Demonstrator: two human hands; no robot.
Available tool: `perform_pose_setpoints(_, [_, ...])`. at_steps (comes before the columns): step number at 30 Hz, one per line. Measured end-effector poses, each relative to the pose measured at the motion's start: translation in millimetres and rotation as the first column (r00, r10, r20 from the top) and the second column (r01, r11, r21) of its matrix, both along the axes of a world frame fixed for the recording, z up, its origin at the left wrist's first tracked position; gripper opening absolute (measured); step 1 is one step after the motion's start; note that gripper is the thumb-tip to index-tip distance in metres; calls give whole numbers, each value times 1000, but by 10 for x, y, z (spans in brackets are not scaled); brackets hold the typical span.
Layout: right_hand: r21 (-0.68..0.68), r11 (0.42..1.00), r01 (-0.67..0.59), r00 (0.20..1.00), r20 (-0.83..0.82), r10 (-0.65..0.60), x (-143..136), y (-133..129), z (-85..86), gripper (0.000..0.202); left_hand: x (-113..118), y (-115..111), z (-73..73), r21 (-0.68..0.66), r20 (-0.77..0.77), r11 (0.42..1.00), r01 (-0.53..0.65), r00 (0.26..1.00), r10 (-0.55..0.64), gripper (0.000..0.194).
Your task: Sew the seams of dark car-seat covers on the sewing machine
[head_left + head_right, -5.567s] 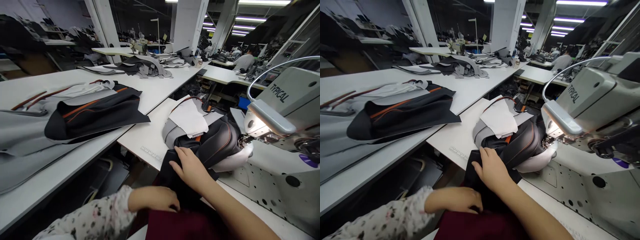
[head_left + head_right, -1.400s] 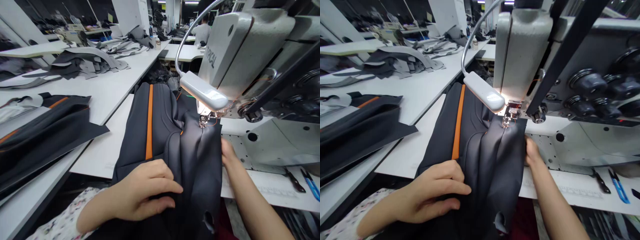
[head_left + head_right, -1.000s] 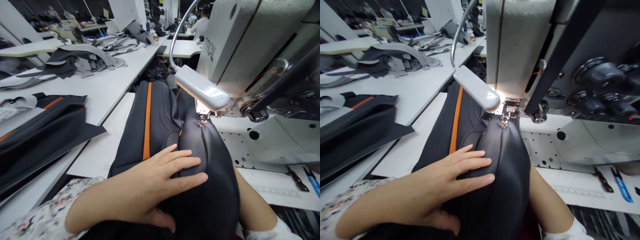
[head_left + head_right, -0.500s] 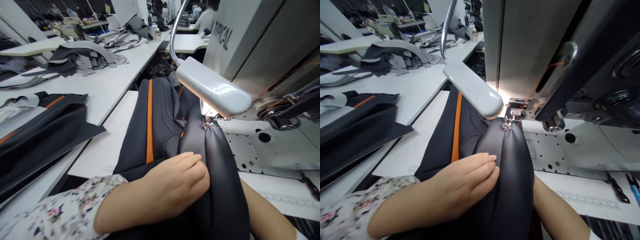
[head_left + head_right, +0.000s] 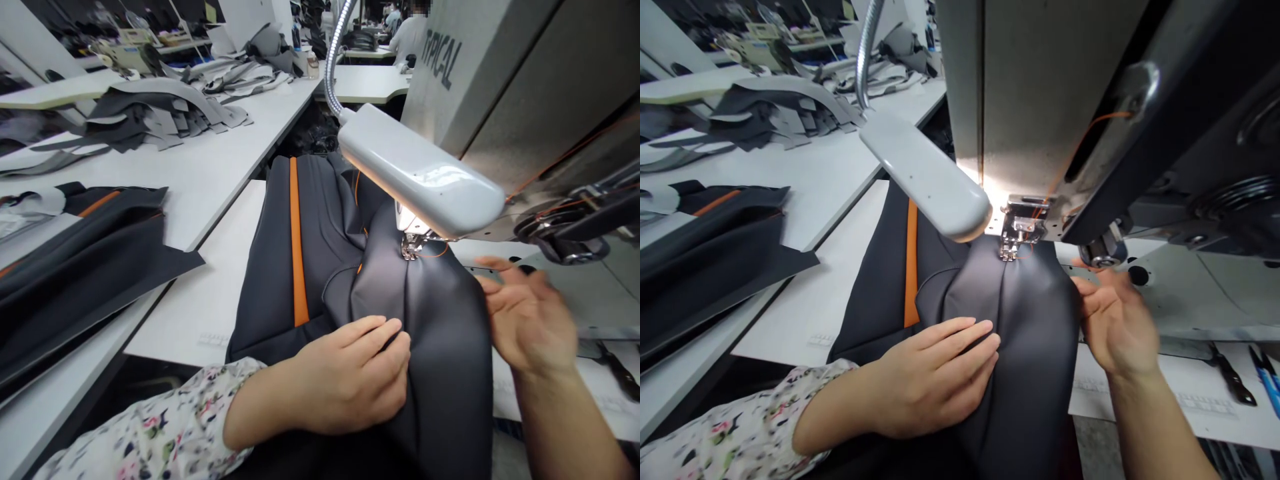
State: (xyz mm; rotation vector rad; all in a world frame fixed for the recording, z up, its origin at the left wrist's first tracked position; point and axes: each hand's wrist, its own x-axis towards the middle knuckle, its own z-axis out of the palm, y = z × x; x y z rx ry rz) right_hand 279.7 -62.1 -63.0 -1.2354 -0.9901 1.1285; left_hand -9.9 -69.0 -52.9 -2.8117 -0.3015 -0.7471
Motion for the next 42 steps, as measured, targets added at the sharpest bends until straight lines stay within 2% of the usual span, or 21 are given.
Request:
perform_pose_setpoints(2, [-36, 996, -79, 984, 155, 84, -21, 30, 110, 63, 51, -27, 31, 34, 0, 999, -1, 1000, 1, 20])
perform_pose_setpoints(3, [-83, 987, -136, 947, 283, 154, -23, 59, 154, 64, 73, -39, 46, 43, -4, 999, -6, 1000, 6, 21])
perform_pose_setpoints(5, [-196, 955, -222, 821, 491, 292, -5, 132, 205, 45, 93, -59, 75, 45, -23, 999, -20, 1000, 21, 24])
perform_pose_setpoints(6, [-234, 943, -239, 784, 527, 329, 12, 167, 210, 34, 91, -66, 88, 45, -31, 999, -26, 999, 28, 25])
perform_pose_setpoints(7, [-250, 938, -240, 778, 528, 340, 30, 197, 203, 29, 83, -72, 100, 43, -38, 999, -33, 999, 35, 27])
perform_pose_setpoints(14, [-213, 961, -177, 871, 420, 254, 42, 244, 86, 29, -16, -74, 146, 30, -62, 997, -75, 995, 77, 26])
perform_pose_setpoints(21, [-318, 941, -119, 945, 254, 205, 31, 277, 104, 35, -3, -42, 178, 44, -91, 991, -129, 987, 132, 25])
perform_pose_setpoints(23, [-306, 947, -98, 960, 222, 171, 22, 296, 111, 37, 4, -21, 187, 49, -85, 990, -133, 987, 137, 25])
perform_pose_setpoints(29, [-286, 957, -42, 984, 153, 89, -59, 394, 159, 40, 36, 64, 222, 39, -64, 985, -171, 983, 173, 24])
perform_pose_setpoints(34, [-178, 983, 41, 989, 149, -14, -144, 463, 185, 42, 38, 177, 254, 40, -60, 985, -170, 983, 172, 23])
perform_pose_setpoints(40, [-223, 972, 69, 988, 149, -35, -137, 516, 75, 44, 6, 349, 236, 1, -57, 993, -122, 991, 122, 29])
perform_pose_setpoints(42, [-199, 978, 59, 986, 164, -26, -101, 549, 14, 44, 1, 402, 219, -5, -58, 993, -115, 992, 114, 29])
